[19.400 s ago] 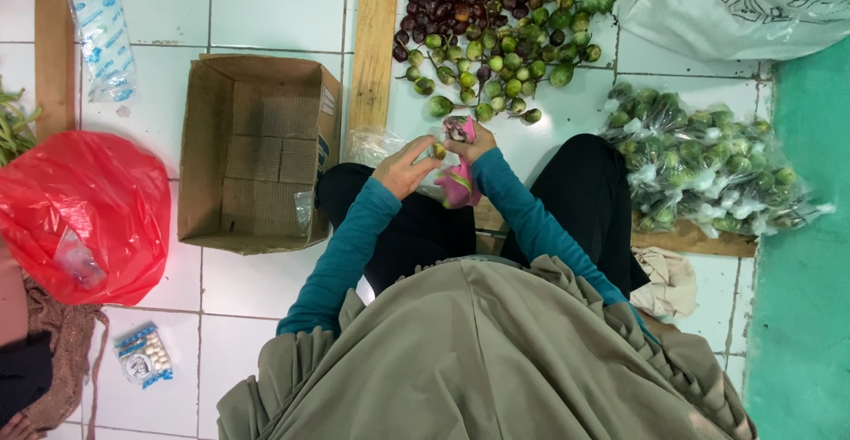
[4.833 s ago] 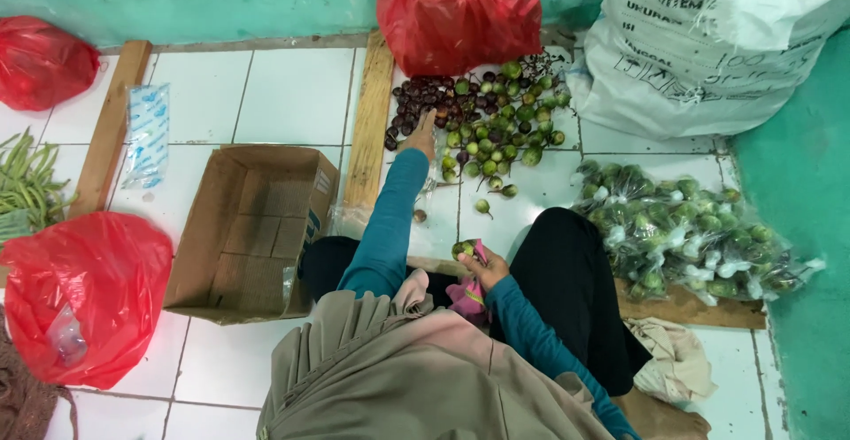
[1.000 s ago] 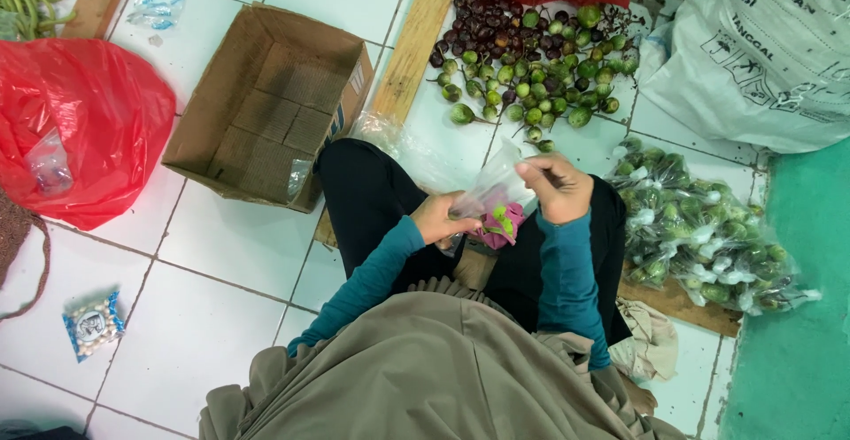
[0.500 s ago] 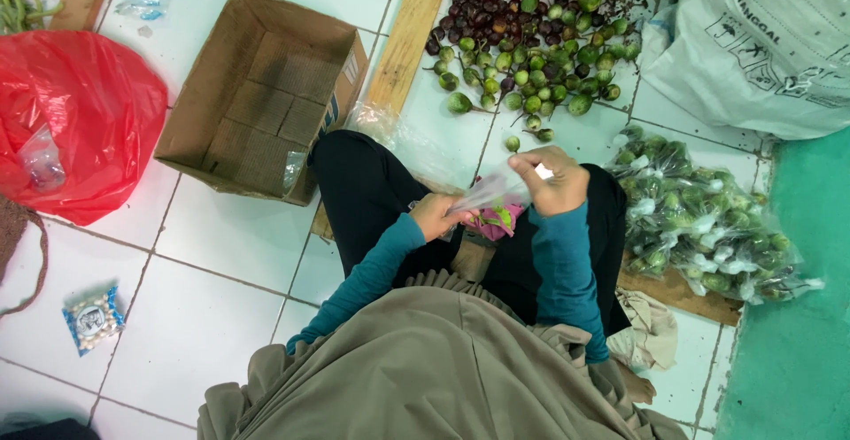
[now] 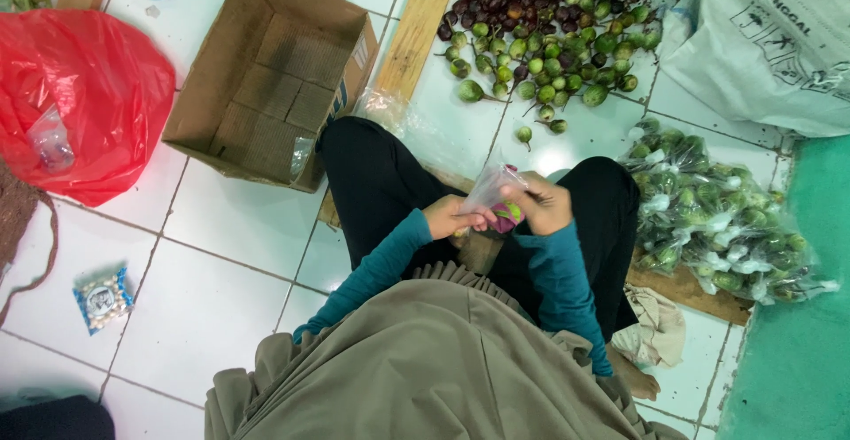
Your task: The person sorts round fruit by hand, placing selected items into small clear plastic bags.
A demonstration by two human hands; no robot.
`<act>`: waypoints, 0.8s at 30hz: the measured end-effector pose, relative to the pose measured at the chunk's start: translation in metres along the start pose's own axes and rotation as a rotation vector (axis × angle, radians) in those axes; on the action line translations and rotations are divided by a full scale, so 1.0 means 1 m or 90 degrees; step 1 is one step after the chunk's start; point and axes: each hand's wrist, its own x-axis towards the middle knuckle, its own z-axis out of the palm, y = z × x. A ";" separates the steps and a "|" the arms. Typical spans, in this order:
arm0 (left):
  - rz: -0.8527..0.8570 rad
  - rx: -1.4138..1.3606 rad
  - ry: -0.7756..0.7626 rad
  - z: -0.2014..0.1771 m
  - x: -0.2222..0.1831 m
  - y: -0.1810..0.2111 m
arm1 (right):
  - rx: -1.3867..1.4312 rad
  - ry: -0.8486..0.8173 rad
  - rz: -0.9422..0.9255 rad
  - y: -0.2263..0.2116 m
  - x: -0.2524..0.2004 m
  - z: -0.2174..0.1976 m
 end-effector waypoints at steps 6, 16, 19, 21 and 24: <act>-0.021 -0.111 -0.055 0.019 -0.003 -0.007 | -0.003 0.019 -0.107 -0.021 0.016 -0.026; -0.049 -0.136 -0.057 0.026 0.000 0.011 | 0.059 -0.087 0.215 -0.011 -0.002 0.018; -0.113 -0.181 -0.046 0.030 -0.008 0.008 | -0.056 -0.016 0.213 -0.012 0.012 -0.008; -0.120 -0.173 -0.019 0.026 -0.006 0.026 | -0.018 0.057 0.131 -0.002 0.021 -0.028; -0.193 -0.206 -0.001 0.019 -0.007 0.019 | 0.012 0.133 0.092 0.001 0.022 -0.057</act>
